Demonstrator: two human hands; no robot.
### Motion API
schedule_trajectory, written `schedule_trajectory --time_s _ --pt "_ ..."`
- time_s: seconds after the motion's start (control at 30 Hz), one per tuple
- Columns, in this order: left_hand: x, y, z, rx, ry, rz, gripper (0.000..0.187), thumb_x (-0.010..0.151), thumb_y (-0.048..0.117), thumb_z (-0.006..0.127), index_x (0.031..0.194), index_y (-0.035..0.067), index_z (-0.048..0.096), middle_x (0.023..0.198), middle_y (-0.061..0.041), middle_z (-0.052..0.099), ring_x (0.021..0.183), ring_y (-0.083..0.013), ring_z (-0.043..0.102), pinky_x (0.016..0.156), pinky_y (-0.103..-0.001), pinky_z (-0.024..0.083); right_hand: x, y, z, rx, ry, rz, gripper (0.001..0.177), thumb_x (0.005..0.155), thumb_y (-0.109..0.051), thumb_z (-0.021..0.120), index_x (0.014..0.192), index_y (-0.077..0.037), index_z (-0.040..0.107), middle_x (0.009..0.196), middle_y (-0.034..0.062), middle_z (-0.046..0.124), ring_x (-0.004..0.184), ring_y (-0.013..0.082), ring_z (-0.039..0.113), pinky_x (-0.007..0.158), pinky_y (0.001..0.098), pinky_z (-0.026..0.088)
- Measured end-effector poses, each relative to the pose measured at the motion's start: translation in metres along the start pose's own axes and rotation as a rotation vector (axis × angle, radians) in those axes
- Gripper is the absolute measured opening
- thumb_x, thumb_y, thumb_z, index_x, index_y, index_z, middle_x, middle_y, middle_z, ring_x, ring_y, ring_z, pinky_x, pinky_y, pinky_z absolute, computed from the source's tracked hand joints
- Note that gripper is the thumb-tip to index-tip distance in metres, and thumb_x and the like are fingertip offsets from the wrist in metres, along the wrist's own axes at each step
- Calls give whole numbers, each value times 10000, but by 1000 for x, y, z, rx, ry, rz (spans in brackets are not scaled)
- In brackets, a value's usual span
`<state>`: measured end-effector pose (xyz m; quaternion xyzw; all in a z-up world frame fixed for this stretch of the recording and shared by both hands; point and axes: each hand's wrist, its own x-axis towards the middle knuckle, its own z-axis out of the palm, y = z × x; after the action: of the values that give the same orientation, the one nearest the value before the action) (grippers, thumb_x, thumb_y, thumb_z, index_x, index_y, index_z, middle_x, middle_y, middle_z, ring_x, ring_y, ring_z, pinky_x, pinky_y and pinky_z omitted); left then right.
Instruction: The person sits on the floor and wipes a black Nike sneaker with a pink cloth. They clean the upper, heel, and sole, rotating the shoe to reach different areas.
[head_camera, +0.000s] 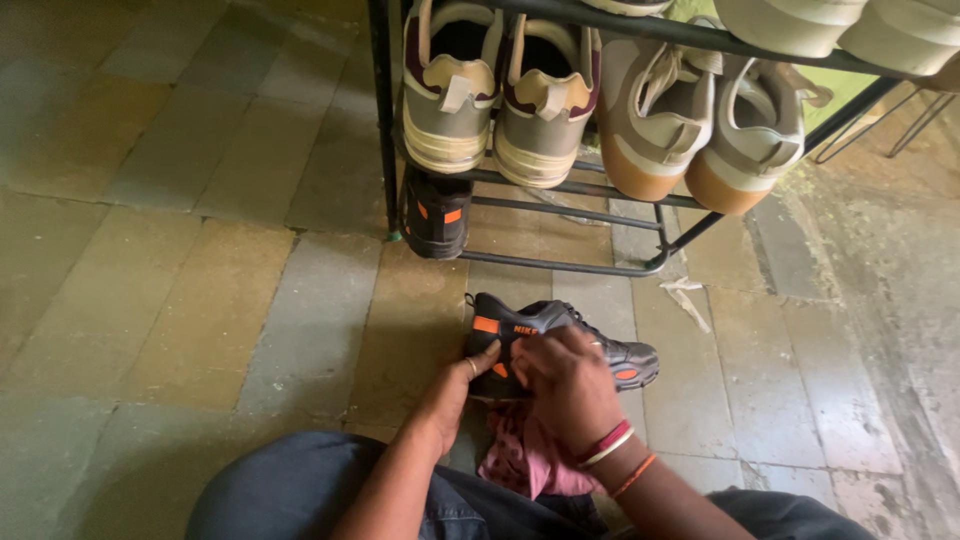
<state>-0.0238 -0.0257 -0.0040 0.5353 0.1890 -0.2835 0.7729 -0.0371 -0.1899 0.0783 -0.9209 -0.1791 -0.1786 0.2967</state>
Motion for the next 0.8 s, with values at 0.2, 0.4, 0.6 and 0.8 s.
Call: schedule_trajectory --time_s 0.2,0.4,0.6,0.8 --pt "9 -11 -8 -138 -65 -56 547 939 546 609 1194 73 710 1139 -108 716 1062 -224 631 927 -379 471 -11 -29 9 96 -117 -257 208 764 -57 747 971 -83 751 933 101 695 899 311 626 788 407 548" --pt "-4 2 1 -81 7 142 461 904 417 619 1245 118 703 1171 -47 748 1076 -173 658 971 -340 481 -2 -13 4 -39 -169 -247 198 742 -2 694 896 -121 726 1006 28 750 969 281 663 837 393 543" --pt "-15 15 6 -42 19 171 478 919 405 618 1259 82 711 1170 -50 757 1080 -160 670 970 -325 477 0 -3 1 -87 -113 -128 218 751 -43 735 961 -94 768 947 101 707 885 324 632 814 424 522" --pt "0 2 -1 -141 -15 108 500 912 452 618 1264 105 697 1154 -52 754 1042 -168 684 913 -331 514 -6 -19 7 -40 -123 -499 286 748 -43 686 1028 -63 741 1052 77 700 988 267 671 920 411 521"
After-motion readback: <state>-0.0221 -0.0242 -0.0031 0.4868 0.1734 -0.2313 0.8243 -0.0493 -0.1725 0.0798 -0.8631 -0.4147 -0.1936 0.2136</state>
